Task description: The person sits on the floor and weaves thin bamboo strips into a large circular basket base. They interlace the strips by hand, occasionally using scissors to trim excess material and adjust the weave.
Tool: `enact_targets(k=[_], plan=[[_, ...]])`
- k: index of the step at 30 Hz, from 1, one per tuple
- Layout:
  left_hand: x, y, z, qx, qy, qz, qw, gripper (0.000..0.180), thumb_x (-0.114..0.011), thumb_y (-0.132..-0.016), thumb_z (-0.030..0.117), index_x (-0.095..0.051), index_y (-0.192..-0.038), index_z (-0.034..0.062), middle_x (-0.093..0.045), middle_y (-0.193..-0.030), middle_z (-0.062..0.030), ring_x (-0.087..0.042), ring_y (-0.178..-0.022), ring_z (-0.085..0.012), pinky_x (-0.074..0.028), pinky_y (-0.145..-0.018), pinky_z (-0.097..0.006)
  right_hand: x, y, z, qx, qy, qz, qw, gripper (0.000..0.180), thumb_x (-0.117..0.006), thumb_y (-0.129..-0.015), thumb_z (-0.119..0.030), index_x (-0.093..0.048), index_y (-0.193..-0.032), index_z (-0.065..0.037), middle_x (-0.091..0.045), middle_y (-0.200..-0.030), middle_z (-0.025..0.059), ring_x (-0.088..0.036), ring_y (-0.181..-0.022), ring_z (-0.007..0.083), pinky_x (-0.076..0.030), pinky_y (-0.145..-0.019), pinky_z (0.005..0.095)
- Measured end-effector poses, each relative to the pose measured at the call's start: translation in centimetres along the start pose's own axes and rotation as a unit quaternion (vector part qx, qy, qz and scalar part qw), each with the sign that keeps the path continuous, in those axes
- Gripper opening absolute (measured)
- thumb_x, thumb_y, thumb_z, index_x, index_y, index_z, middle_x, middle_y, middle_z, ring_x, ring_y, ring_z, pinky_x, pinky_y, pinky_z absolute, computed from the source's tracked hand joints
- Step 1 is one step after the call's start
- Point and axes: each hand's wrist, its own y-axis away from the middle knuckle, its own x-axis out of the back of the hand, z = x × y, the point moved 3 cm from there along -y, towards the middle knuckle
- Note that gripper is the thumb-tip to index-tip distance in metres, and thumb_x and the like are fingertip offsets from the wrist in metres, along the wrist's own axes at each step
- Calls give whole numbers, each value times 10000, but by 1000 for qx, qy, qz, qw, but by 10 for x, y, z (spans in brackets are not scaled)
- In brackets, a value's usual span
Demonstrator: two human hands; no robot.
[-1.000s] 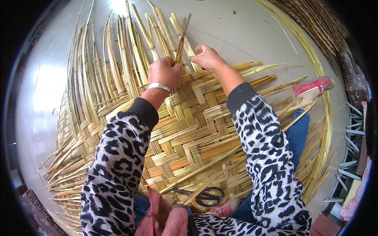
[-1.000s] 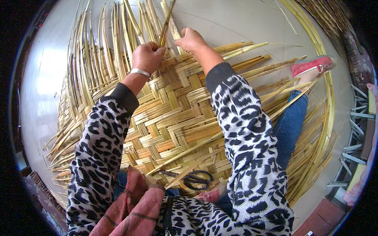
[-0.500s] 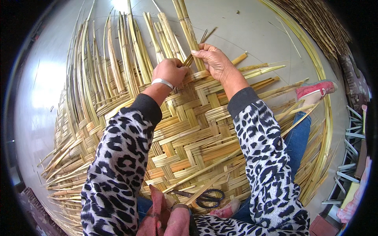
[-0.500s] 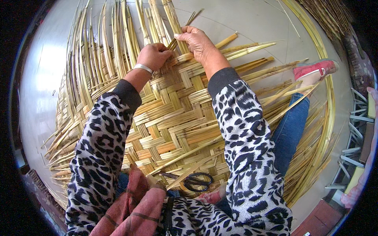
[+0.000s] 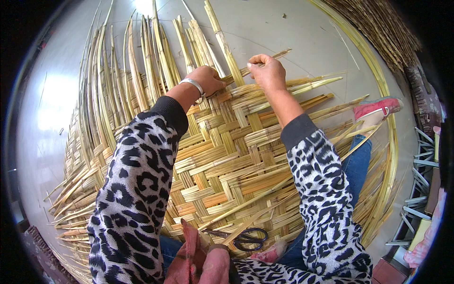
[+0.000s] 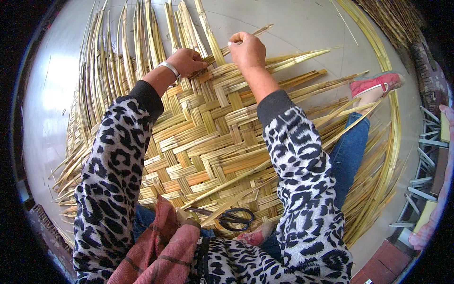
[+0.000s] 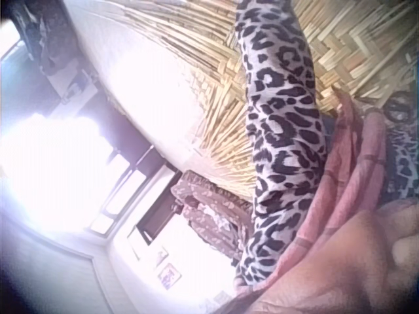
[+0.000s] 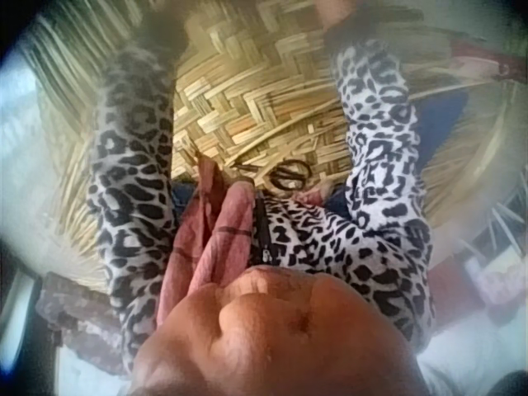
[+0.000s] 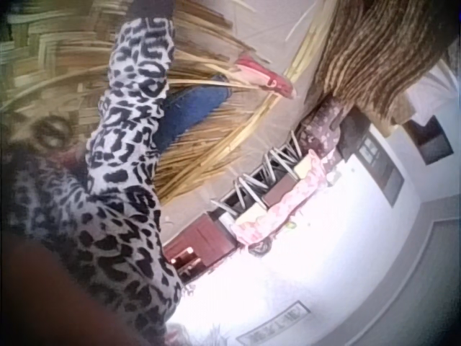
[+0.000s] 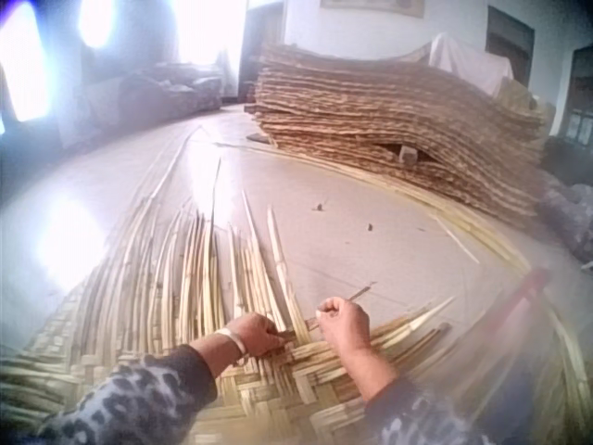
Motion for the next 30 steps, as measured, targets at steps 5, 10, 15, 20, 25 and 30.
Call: enact_targets(k=[5, 10, 15, 20, 25, 30], plan=[[-3, 0, -4, -36, -4, 10, 999, 341, -722, -836, 366, -728, -987, 59, -713, -824, -114, -674, -733, -226, -542, -691, -371, 2, 2, 6, -37, -59, -42, 997, 152, -697, -840, -138, -695, -973, -63, -686, -835, 6, -618, -623, 99, -499, -586, 259], [-10, 12, 0, -44, -54, 84, 994, 311, -678, -833, 365, -728, -950, 81, -712, -890, -157, -683, -825, -325, -532, -743, -415, 2, -3, 14, -130, -128, -108, 977, 179, -699, -828, -81, -685, -1004, -51, -683, -894, 18, -605, -624, 100, -489, -586, 241], [-7, 26, 2, -49, -25, 98, 994, 287, -668, -861, 299, -711, -997, 49, -708, -949, -161, -675, -887, -329, -531, -802, -410, 5, 2, 11, -25, 32, -68, 997, 238, -660, -819, -200, -706, -1038, -117, -727, -983, 95, -692, -896, 234, -536, -818, 347], [-15, 73, -5, -58, -17, 276, 959, 311, -648, -909, 228, -643, -1170, 57, -624, -1180, -138, -661, -943, -302, -531, -849, -397, 9, 13, 9, -19, 116, -57, 991, 253, -590, -837, -223, -706, -1047, -145, -714, -1024, 126, -672, -976, 308, -528, -862, 383], [-39, 108, -4, -161, -157, 308, 924, 384, -612, -913, 290, -612, -1232, 76, -553, -1261, -74, -449, -1236, -279, -367, -1039, -438, 7, 24, 1, -14, 181, -23, 983, 247, -571, -857, -253, -700, -1052, -173, -718, -1013, 107, -672, -968, 305, -495, -852, 437], [-43, 107, -5, -178, -193, 308, 914, 392, -576, -928, 296, -603, -1251, 76, -547, -1266, -58, -455, -1225, -271, -356, -1038, -432, 10, 39, -10, 62, 284, 14, 957, 232, -577, -863, -251, -700, -1049, -189, -721, -961, 89, -653, -939, 290, -415, -907, 457]])
